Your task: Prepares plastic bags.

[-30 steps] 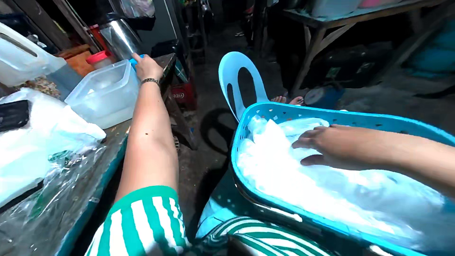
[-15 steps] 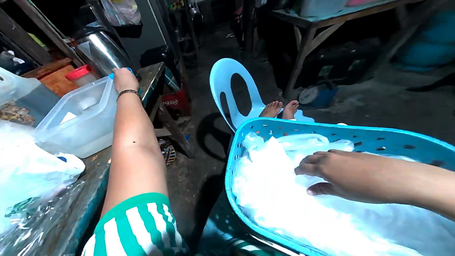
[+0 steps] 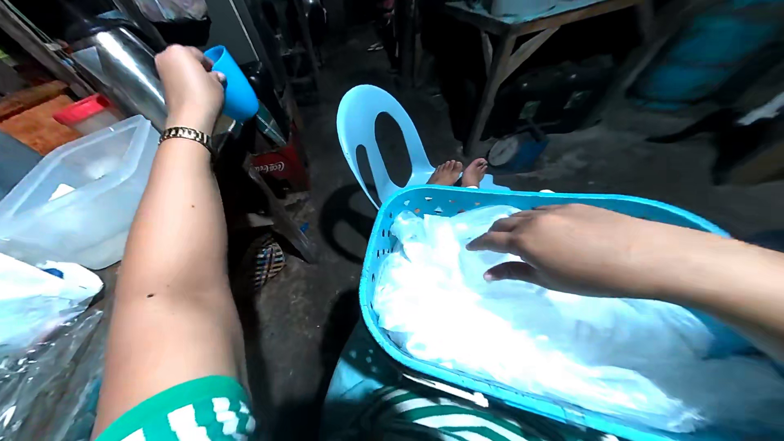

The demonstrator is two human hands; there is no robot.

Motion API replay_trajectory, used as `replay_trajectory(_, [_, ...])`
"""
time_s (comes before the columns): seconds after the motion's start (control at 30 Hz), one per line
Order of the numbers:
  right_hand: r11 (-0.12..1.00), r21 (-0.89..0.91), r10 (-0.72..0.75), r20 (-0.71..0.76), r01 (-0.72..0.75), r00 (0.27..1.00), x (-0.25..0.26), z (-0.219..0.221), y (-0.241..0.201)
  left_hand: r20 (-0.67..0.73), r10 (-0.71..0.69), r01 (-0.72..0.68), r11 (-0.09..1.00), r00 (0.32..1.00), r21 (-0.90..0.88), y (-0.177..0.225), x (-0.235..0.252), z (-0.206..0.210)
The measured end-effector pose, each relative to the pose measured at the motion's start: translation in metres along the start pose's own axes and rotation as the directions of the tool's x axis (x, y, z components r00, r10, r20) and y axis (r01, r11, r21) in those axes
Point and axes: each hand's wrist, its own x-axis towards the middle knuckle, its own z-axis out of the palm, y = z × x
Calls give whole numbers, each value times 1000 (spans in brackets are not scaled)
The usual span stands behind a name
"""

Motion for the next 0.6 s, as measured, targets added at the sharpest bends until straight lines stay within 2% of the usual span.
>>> replay_trajectory(0.13, [996, 84, 58, -202, -41, 978, -9, -14, -3, -8, 173, -172, 972, 985, -160, 44, -27, -9])
replay_trajectory(0.27, [942, 334, 186, -420, -39, 888, -16, -23, 2, -3, 392, -367, 859, 920, -358, 83, -78, -22])
replay_trajectory(0.43, [785, 617, 391, -421, -58, 818, -27, -24, -18, -119, 684, -648, 600, 720, -469, 115, -150, -37])
replay_trajectory(0.6, [538, 843, 508, -338, 15, 792, -43, -16, -53, -267, 841, -844, 340, 470, -415, 129, -213, -47])
